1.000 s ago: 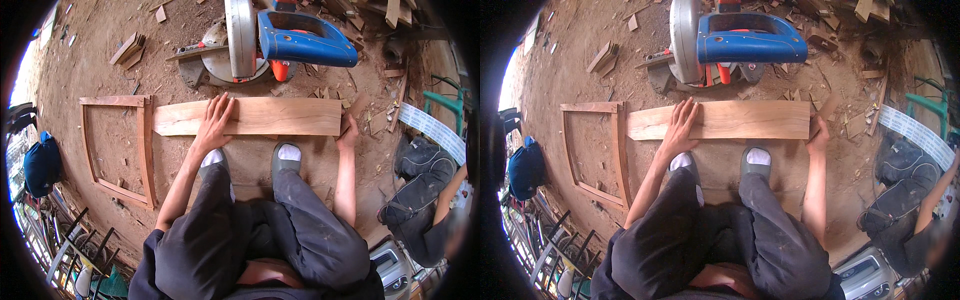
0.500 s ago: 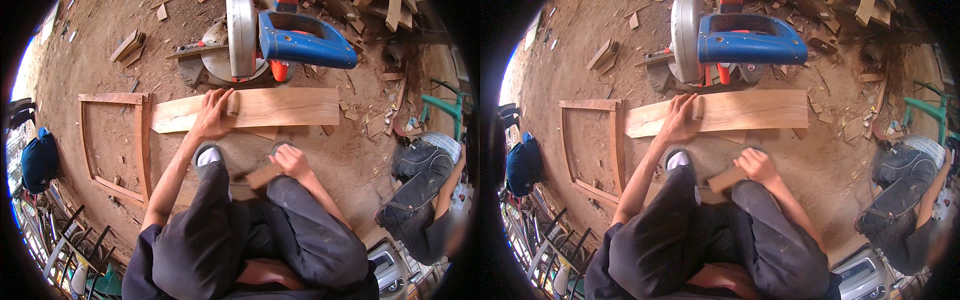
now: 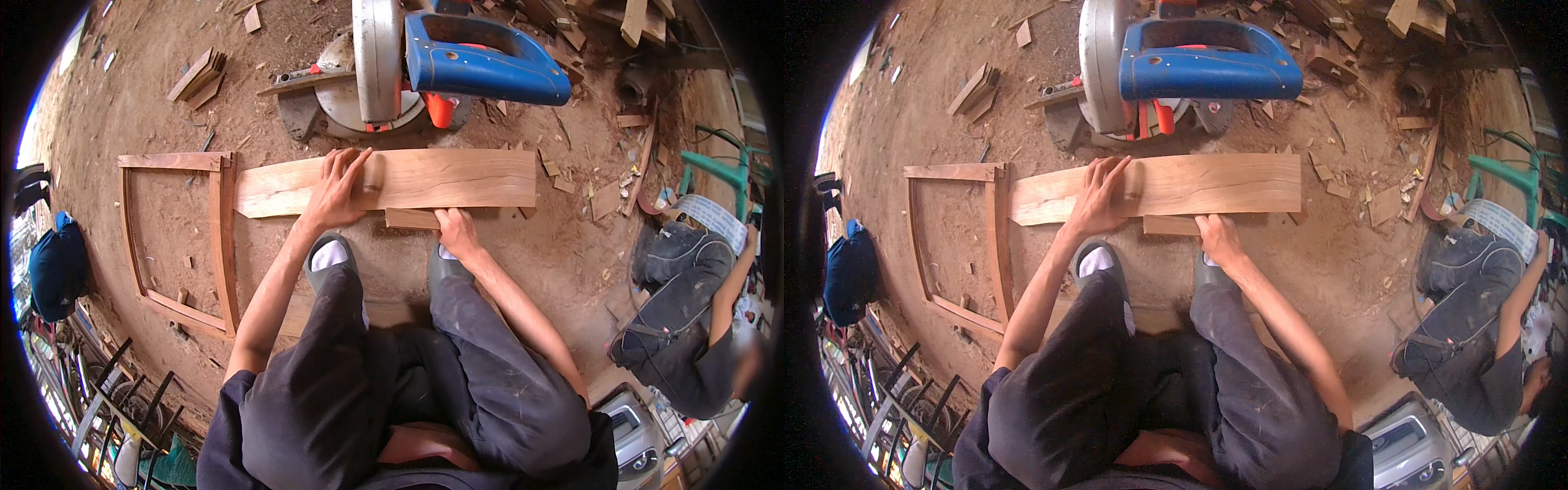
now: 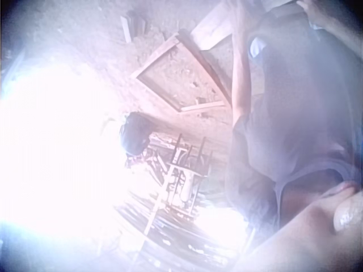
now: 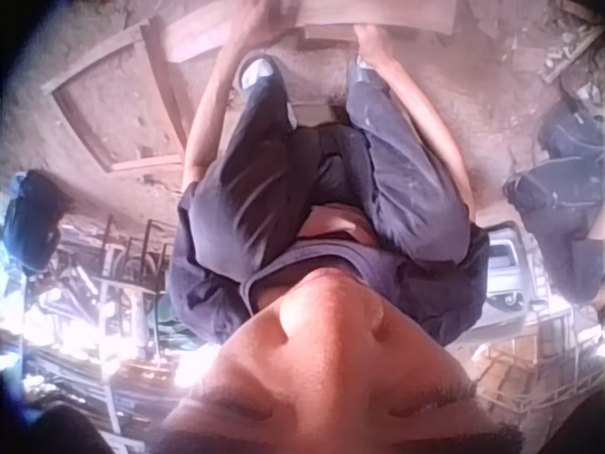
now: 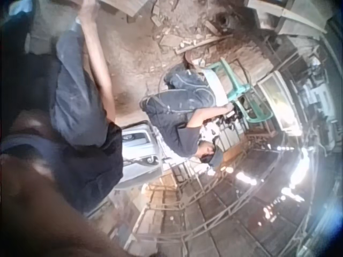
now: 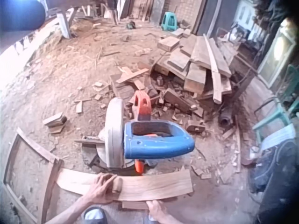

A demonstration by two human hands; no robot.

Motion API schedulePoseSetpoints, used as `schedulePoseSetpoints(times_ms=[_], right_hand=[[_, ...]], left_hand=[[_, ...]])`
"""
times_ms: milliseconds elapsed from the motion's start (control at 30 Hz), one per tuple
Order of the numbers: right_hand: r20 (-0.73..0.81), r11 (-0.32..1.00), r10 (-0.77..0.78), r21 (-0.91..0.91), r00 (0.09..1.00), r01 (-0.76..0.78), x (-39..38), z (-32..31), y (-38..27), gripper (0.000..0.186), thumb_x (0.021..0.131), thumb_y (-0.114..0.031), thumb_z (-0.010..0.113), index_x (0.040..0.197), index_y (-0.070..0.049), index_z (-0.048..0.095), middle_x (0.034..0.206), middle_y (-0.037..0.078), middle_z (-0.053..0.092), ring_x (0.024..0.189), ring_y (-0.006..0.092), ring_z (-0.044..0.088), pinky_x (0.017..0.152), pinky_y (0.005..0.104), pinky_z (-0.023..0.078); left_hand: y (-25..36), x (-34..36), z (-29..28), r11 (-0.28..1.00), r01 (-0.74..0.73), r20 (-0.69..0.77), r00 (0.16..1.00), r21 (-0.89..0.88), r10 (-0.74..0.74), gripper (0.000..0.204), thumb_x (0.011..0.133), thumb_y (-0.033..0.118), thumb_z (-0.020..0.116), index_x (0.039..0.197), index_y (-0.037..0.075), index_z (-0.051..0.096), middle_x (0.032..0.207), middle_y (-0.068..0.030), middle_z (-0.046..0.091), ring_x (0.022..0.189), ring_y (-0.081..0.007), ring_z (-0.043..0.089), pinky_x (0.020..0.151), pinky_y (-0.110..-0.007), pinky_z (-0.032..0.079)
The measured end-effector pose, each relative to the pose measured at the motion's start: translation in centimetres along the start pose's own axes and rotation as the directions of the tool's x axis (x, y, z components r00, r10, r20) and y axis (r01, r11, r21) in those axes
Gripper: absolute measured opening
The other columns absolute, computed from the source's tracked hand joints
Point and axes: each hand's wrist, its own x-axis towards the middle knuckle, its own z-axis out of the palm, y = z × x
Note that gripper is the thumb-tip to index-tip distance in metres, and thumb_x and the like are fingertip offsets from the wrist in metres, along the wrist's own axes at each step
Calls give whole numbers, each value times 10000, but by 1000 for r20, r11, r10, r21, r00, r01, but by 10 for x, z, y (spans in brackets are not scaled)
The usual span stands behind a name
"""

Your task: The person cuts small pieces of wood using a miter saw while sitting on the ground.

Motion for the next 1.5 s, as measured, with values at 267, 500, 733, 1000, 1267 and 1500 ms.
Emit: schedulePoseSetpoints(times_ms=[267,500,733,1000,1267,1500], right_hand=[[17,988,-59,141,998,56,-24,-13,18,470,644,-173,894,1021,-31,651,971,201,649,894,415,673,760,503,556],[24,966,-191,180,981,184,-78,-56,25,501,661,-176,869,1070,2,643,1228,220,626,985,408,688,789,472,587],[72,981,182,53,981,-186,-207,-119,96,434,692,-84,852,1054,22,637,1421,185,551,1062,388,699,830,463,603],[-129,810,507,-265,852,-523,-230,-151,159,529,784,-182,815,1232,7,607,1348,243,595,1092,455,664,907,508,557],[273,983,126,94,954,-157,-29,-87,64,691,867,-157,727,1506,-114,466,1426,175,559,1226,372,619,997,468,544],[-52,997,-67,34,996,69,48,-72,25,756,867,-180,779,1546,-142,448,1452,147,509,1348,347,496,1138,465,427]], left_hand=[[4,-1,2,997,-52,53,997,54,49,1080,559,132,867,1553,253,462,1503,-206,391,1397,-458,358,1187,-562,352],[40,11,26,986,-154,149,978,61,144,1075,559,208,892,1551,290,484,1481,-196,422,1356,-439,396,1182,-546,365],[58,7,25,931,-270,263,943,244,205,1084,624,239,835,1610,268,385,1481,-234,447,1398,-429,395,1237,-537,280],[-13,-38,-28,961,-70,225,974,269,8,1119,538,162,869,1576,249,460,1533,-188,396,1408,-446,364,1196,-567,332],[-68,-68,-61,967,45,150,985,250,-84,1277,413,152,951,1579,251,440,1535,-191,391,1435,-443,336,1212,-559,325],[-43,-53,-56,977,-3,9,1000,214,1,1174,535,295,979,1575,217,440,1561,-187,379,1453,-413,342,1225,-520,312]])
